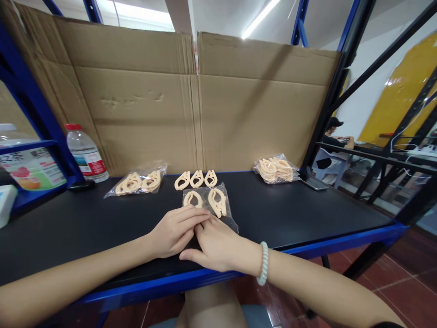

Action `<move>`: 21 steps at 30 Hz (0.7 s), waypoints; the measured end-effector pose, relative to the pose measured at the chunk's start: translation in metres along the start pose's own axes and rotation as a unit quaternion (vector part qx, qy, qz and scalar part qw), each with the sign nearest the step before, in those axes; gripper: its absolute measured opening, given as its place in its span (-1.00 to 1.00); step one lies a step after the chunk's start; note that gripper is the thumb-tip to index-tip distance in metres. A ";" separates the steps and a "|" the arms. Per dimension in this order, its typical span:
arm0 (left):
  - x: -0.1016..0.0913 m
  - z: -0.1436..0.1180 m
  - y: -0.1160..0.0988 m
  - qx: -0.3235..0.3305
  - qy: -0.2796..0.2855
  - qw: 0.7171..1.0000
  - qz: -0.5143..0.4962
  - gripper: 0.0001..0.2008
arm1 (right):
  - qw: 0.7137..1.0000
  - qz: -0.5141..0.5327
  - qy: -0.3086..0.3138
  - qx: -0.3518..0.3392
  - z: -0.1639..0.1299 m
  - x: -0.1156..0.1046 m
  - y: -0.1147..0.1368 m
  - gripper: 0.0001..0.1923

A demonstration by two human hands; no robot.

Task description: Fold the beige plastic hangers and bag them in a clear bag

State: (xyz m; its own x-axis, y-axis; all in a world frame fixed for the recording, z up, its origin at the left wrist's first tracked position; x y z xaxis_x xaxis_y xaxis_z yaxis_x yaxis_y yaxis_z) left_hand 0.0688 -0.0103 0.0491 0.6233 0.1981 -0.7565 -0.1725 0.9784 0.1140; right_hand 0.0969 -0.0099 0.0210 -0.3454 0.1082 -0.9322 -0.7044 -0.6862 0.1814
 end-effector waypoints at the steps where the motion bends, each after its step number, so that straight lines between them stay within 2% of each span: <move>1: 0.000 0.000 0.000 0.000 0.001 1.000 -0.001 -0.59 | 1.000 0.003 -0.002 -0.004 0.000 -0.002 0.001 -0.40; 3: 0.000 -0.001 0.000 0.002 0.002 1.000 -0.002 -0.58 | 1.000 -0.002 -0.012 0.009 -0.006 -0.009 0.004 -0.44; 5: 0.000 -0.001 0.001 -0.001 0.000 1.000 -0.004 -0.57 | 0.999 -0.019 -0.015 0.035 -0.017 -0.020 0.008 -0.56; 7: 0.000 -0.002 0.002 -0.008 -0.003 1.000 -0.007 -0.58 | 0.998 -0.024 0.006 0.053 -0.027 -0.031 0.013 -0.71; 8: 0.000 -0.001 0.002 -0.011 -0.004 1.000 -0.008 -0.59 | 0.998 -0.009 0.020 0.064 -0.030 -0.037 0.011 -0.69; 10: 0.001 -0.001 0.002 -0.014 -0.002 1.000 -0.008 -0.62 | 0.993 0.017 0.031 0.109 -0.028 -0.052 -0.009 -0.52; 11: 0.001 0.000 0.002 -0.013 -0.002 1.000 -0.006 -0.63 | 0.991 -0.002 0.001 0.137 -0.022 -0.066 -0.027 -0.50; 13: 0.001 0.001 0.001 -0.010 -0.007 1.000 -0.002 -0.64 | 0.974 -0.117 -0.089 0.173 -0.003 -0.095 -0.068 -0.58; 14: 0.000 0.001 0.000 -0.008 -0.010 1.000 0.000 -0.64 | 0.962 -0.179 -0.108 0.177 0.009 -0.100 -0.088 -0.63; 16: 0.000 0.001 0.000 -0.004 -0.011 1.000 0.004 -0.65 | 0.963 -0.236 -0.036 0.123 0.041 -0.078 -0.123 -0.69; 18: 0.001 0.001 -0.001 0.000 -0.006 1.000 0.005 -0.65 | 0.967 -0.241 0.009 0.086 0.066 -0.053 -0.153 -0.60; 21: 0.001 0.001 -0.002 0.007 -0.005 1.000 0.003 -0.65 | 0.966 -0.246 0.060 0.057 0.091 -0.020 -0.181 -0.47</move>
State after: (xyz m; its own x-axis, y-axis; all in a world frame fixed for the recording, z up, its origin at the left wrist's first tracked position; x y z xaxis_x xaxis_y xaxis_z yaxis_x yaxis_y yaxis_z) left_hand 0.0699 -0.0120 0.0489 0.6295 0.2043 -0.7497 -0.1659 0.9779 0.1271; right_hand 0.1744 0.1779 0.0354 0.1182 0.3123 -0.9426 -0.8310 -0.4886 -0.2661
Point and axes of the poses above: each hand's wrist, its own z-axis towards the middle knuckle, its own x-axis out of the palm, y = z × x, the point moved 10 cm from there along z, towards the middle knuckle, and after that the axes turned 1 degree about -y, right-handed, at the moved point
